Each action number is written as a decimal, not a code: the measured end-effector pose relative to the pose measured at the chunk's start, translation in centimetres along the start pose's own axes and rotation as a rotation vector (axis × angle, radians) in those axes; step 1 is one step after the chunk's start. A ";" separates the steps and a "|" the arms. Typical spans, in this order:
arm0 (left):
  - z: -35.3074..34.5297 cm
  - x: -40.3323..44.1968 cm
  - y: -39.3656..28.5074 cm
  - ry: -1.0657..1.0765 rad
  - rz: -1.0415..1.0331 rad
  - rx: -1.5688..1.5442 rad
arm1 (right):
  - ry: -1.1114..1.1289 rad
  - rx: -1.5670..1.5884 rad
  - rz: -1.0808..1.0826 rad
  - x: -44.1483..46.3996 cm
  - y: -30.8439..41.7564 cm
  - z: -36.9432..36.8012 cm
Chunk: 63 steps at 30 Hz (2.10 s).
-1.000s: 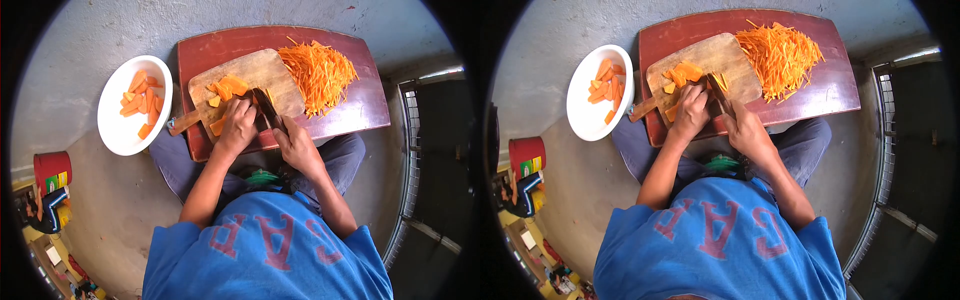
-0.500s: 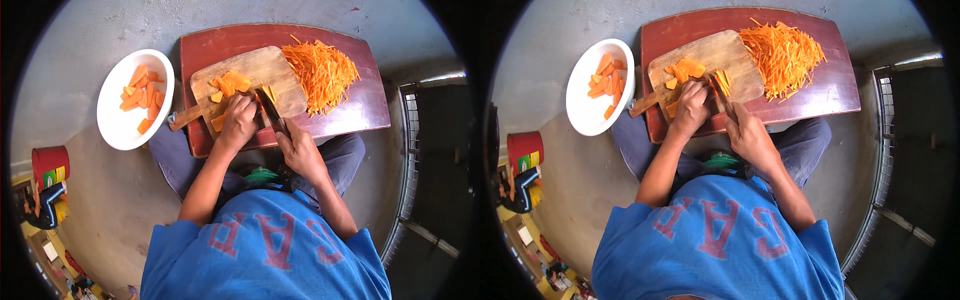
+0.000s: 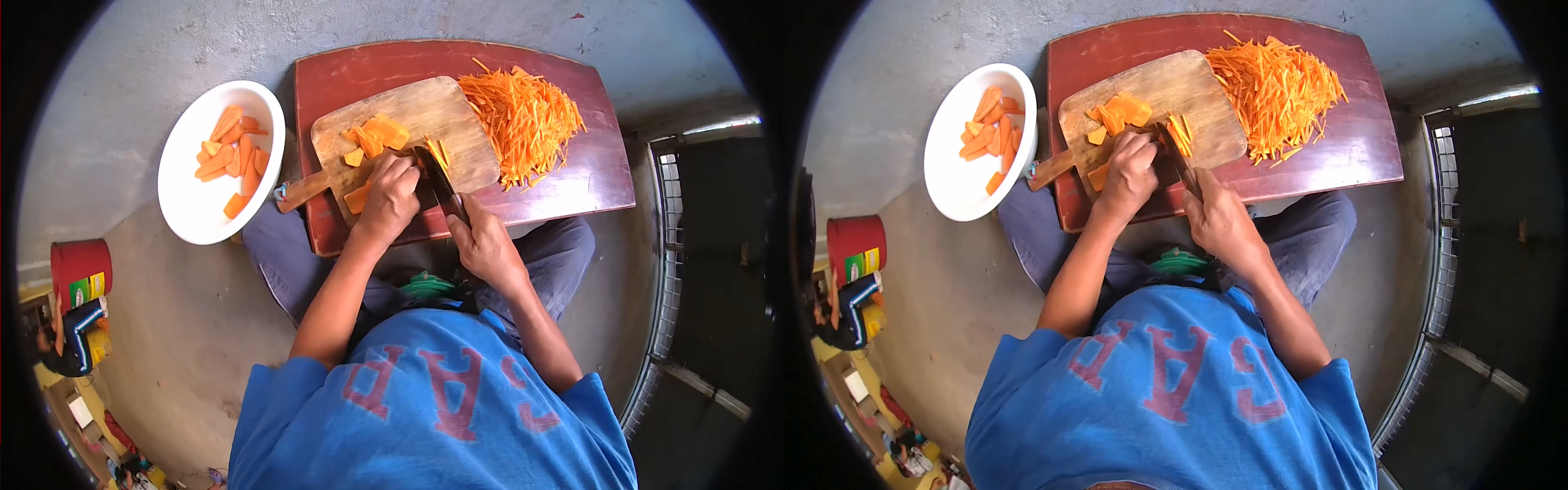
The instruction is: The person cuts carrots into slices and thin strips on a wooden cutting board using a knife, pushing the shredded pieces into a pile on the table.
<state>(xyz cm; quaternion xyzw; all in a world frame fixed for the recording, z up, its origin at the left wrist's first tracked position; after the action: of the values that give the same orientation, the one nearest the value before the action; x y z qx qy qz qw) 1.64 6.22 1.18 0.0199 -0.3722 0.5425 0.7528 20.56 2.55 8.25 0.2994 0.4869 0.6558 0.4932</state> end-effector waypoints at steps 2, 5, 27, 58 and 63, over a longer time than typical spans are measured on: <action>0.1 -0.1 0.0 0.023 -0.003 0.011 | -0.005 0.019 -0.012 -0.2 -0.1 0.0; 0.2 0.1 -0.1 -0.040 -0.003 -0.031 | 0.012 0.005 -0.040 0.1 1.5 0.4; -0.2 -0.1 0.2 -0.030 0.002 -0.021 | 0.023 0.028 -0.073 -0.1 0.8 0.4; 0.8 0.0 0.4 -0.192 0.195 -0.224 | 0.034 0.112 -0.143 -2.1 -0.9 1.6; 2.5 -0.4 0.9 -0.266 0.299 -0.282 | 0.093 0.278 -0.216 -1.0 -3.0 1.8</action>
<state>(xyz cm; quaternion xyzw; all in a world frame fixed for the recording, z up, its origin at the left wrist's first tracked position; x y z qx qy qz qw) -0.56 5.16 2.38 -0.0695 -0.5388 0.5831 0.6040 23.57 2.34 6.14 0.2800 0.6245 0.5383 0.4917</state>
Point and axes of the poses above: each hand's wrist, its own x-axis towards the middle knuckle, its own z-axis out of the back of the hand, y = z × x, the point moved 4 cm from there along x, towards the middle knuckle, and after that the axes turned 13 degrees about x, right-handed, at the moved point
